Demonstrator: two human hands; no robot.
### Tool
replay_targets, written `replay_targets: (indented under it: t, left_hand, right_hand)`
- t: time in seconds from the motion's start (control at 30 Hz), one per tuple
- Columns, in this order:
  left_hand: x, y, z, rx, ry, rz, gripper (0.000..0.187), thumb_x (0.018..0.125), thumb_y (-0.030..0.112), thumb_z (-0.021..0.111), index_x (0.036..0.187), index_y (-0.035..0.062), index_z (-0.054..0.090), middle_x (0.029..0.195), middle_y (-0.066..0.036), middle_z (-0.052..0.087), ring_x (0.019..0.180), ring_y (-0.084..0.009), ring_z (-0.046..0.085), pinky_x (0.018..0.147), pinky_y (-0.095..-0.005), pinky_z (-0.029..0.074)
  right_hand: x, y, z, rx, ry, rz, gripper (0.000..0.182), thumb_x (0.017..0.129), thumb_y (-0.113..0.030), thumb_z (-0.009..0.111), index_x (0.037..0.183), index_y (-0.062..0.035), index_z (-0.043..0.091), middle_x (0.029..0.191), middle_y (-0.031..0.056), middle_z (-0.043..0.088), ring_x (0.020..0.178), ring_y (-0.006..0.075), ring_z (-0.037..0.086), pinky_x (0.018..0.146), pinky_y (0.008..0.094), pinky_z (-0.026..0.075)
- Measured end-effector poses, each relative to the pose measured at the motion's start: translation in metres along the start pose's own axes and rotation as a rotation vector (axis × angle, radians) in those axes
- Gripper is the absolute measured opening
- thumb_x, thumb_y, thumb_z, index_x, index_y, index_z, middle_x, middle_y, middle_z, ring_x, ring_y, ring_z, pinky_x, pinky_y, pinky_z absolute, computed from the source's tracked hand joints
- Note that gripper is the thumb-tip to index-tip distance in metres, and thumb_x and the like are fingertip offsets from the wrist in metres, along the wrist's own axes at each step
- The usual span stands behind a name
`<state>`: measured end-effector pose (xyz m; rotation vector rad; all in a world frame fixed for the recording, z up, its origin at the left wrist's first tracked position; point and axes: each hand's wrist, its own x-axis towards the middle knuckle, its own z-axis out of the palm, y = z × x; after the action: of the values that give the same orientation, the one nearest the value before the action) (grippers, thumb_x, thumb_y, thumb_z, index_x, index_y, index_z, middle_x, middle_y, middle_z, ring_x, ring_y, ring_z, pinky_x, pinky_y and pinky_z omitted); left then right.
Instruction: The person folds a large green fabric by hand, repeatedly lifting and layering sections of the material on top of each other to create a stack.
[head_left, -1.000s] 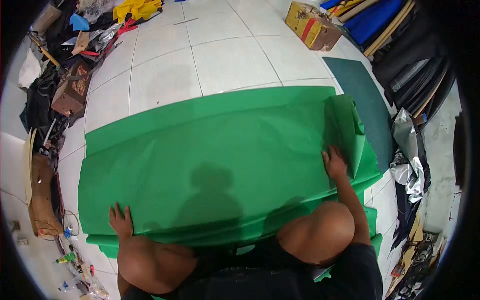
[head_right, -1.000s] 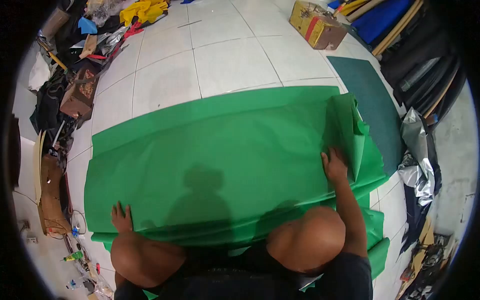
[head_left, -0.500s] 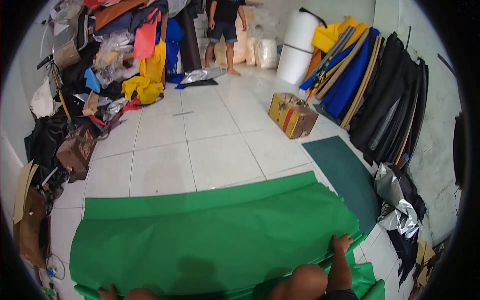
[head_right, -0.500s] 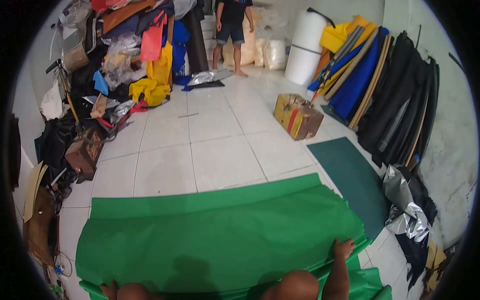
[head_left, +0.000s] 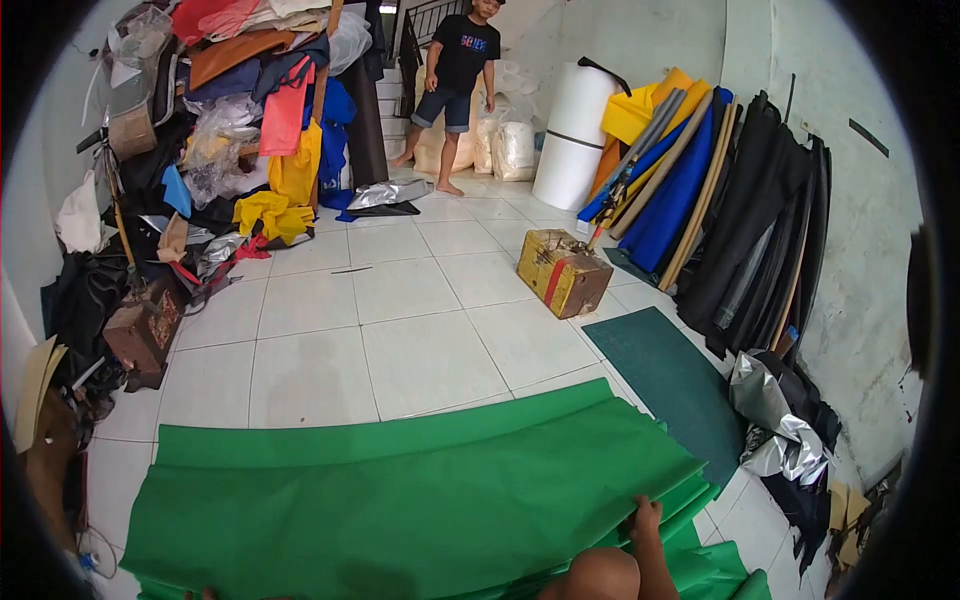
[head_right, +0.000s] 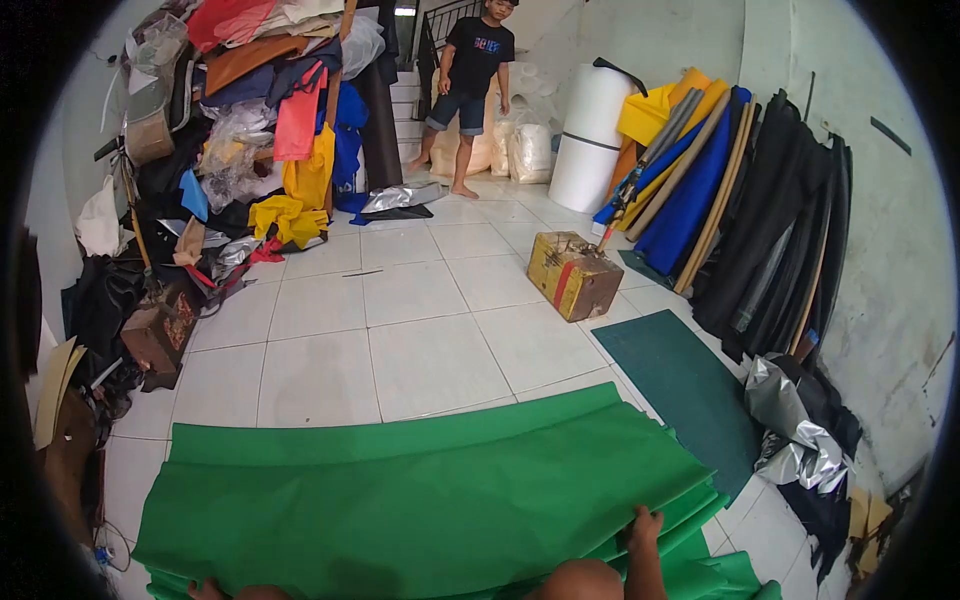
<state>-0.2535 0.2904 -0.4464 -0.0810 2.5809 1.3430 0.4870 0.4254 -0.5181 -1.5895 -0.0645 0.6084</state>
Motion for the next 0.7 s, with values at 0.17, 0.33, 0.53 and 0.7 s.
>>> replay_targets:
  t: [0.17,0.33,0.53,0.7]
  left_hand:
    - [0.022,0.044,-0.004,-0.571,-0.203,0.147,0.063,0.077,0.017,0.054,0.132,0.0073,0.025,0.114,-0.02,0.045,0.097,-0.0304,0.049,0.082,-0.0421,0.041]
    - [0.093,0.132,-0.016,-1.0,-0.252,0.516,0.061,0.079,0.012,0.049,0.134,0.005,0.022,0.124,-0.016,0.041,0.106,-0.0262,0.045,0.091,-0.0343,0.036]
    - [0.109,0.402,0.029,-1.291,-0.415,0.756,0.064,0.083,0.019,0.053,0.135,0.0041,0.018,0.113,-0.014,0.043,0.097,-0.0219,0.049,0.082,-0.0319,0.042]
    - [0.035,0.354,0.122,-0.309,-0.53,1.069,0.056,0.085,0.034,0.049,0.126,-0.0004,0.035,0.117,-0.017,0.046,0.11,-0.0256,0.043,0.096,-0.0335,0.03]
  right_hand:
    - [-0.013,-0.072,0.032,0.092,-0.344,-0.068,0.04,0.073,-0.008,0.048,0.111,-0.0102,0.035,0.084,0.0071,0.048,0.066,0.0183,0.049,0.048,0.0302,0.04]
    - [-0.056,-0.207,0.094,0.346,-0.464,-0.449,0.055,0.074,-0.004,0.043,0.127,-0.0122,0.029,0.084,0.0042,0.045,0.071,0.0172,0.049,0.061,0.0312,0.045]
    - [-0.098,-0.384,0.249,0.385,-0.552,-0.717,0.071,0.081,-0.013,0.051,0.136,-0.0112,0.007,0.093,0.0146,0.055,0.071,0.0225,0.056,0.068,0.0351,0.047]
    - [-0.097,-0.296,0.302,-0.612,-0.804,-1.042,0.059,0.087,-0.04,0.044,0.129,-0.0008,0.031,0.115,0.0172,0.052,0.105,0.0285,0.049,0.092,0.0349,0.035]
